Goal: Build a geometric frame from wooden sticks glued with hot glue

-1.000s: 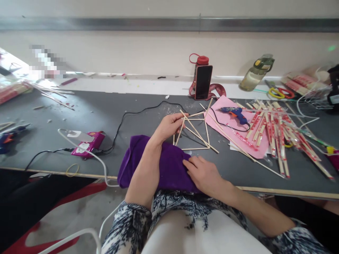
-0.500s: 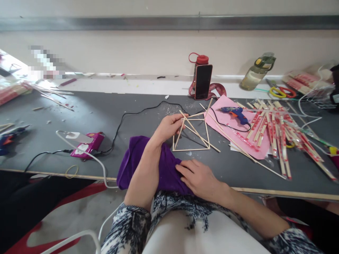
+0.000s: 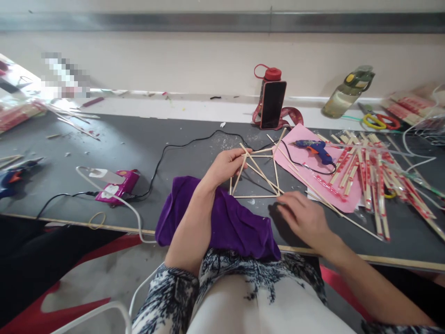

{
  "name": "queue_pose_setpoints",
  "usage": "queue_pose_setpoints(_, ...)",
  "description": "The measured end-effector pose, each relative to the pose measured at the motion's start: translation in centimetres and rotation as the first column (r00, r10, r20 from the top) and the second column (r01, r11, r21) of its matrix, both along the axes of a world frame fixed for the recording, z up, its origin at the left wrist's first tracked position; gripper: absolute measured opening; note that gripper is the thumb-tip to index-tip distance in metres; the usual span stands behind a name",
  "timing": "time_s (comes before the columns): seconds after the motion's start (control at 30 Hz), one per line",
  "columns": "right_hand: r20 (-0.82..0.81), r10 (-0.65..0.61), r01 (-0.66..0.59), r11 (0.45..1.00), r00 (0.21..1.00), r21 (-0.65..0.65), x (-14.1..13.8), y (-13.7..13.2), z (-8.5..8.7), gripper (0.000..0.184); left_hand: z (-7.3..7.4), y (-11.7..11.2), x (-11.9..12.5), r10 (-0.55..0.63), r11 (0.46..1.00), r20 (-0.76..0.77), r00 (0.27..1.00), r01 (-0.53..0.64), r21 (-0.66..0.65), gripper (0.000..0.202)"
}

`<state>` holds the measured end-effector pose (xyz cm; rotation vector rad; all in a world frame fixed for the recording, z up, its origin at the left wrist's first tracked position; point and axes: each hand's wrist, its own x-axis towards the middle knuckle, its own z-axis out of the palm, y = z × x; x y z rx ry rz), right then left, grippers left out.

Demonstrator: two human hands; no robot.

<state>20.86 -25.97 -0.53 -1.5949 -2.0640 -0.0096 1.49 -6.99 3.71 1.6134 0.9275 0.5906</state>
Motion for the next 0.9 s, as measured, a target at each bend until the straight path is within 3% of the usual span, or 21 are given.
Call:
queue_pose_setpoints(0.13,0.175,-0.171,0.198,0.969,0.97,-0.151,2.5,1.7,-0.2,0.017,0.1,0.0,-0.1,0.005,1.0,0.005,1.0,-0.005,-0.012,0.045)
queue_pose_setpoints(0.3,0.217,-0.165,0.222,0.936,0.962,-0.274,3.2,2.2,-1.4,0.015,0.2,-0.1,-0.1,0.012,1.0,0.009,1.0,-0.011,-0.006,0.042)
queue_pose_setpoints(0.53,-0.066,-0.14,0.12,0.962,0.988,-0.246,4.1,2.5,-1.5,0.015,-0.1,0.1,0.0,0.008,1.0,0.009,1.0,-0.008,-0.027,0.041)
queue_pose_setpoints(0.9,-0.414,-0.222,0.065,0.931,0.883,-0.36,2.9,5.5,-0.5,0.017,-0.5,0.7,-0.5,0.069,0.998,0.031,0.997,-0.069,0.01,0.039)
